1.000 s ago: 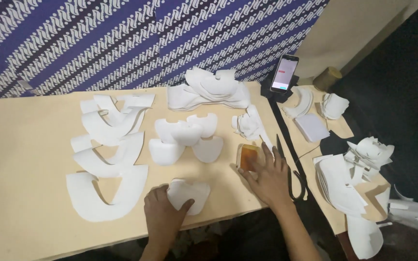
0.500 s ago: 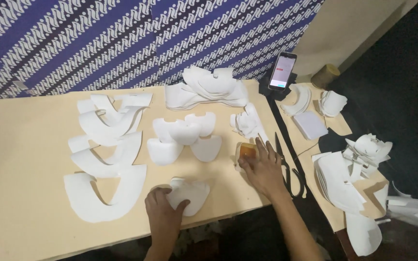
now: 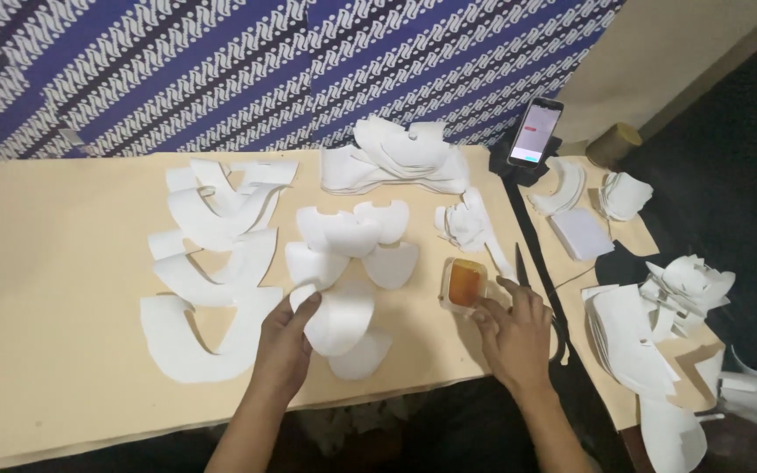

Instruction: Sorting and arranging pre-cut white material pieces on a workshop table.

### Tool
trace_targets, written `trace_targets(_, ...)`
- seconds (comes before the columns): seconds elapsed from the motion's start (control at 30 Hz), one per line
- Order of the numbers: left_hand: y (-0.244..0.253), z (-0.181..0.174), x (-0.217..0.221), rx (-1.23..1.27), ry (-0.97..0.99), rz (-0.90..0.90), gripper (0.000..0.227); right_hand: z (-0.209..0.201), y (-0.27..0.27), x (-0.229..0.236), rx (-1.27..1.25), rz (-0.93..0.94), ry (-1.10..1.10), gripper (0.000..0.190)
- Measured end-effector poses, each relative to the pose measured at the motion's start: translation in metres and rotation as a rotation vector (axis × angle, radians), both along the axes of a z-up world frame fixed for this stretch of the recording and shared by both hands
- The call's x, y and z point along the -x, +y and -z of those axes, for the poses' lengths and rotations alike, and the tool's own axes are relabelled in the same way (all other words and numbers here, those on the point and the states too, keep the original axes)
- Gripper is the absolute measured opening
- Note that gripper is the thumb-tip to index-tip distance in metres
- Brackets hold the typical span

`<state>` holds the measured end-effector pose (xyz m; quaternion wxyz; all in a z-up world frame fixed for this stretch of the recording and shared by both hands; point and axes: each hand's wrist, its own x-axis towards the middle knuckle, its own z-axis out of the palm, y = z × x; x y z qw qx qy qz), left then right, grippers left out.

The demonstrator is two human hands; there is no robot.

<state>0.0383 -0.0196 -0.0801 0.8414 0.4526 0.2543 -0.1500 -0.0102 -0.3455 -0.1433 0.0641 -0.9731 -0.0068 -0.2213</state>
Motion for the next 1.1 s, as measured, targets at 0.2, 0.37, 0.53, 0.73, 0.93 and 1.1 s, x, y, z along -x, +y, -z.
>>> trace_targets(0.2,0.004,-0.028,-0.001,0.147,0.083,0.128,0.056,0.010,-0.003,0.004,0.038,0.022,0.045,0.039)
trace_targets(0.37,0.000,-0.022,0.003,-0.055,0.001,0.208,0.057,0.009,-0.004,-0.001,0.065,0.037,0.135,0.044)
trace_targets(0.53,0.001,-0.040,0.007,-0.310,-0.035,0.254,0.035,-0.008,0.003,0.000,0.077,0.072,0.238,0.053)
trace_targets(0.73,0.001,-0.083,0.012,-0.678,-0.124,0.520,0.069,-0.099,0.070,0.028,-0.326,-0.064,0.021,0.043)
trace_targets(0.93,0.005,-0.074,0.018,-0.687,-0.146,0.646,0.098,-0.127,0.121,0.030,-1.101,-0.188,0.482,0.051)
trace_targets(1.1,0.010,-0.017,0.046,0.445,-0.156,0.490,0.094,-0.118,0.136,0.037,-1.305,-0.106,0.161,0.045)
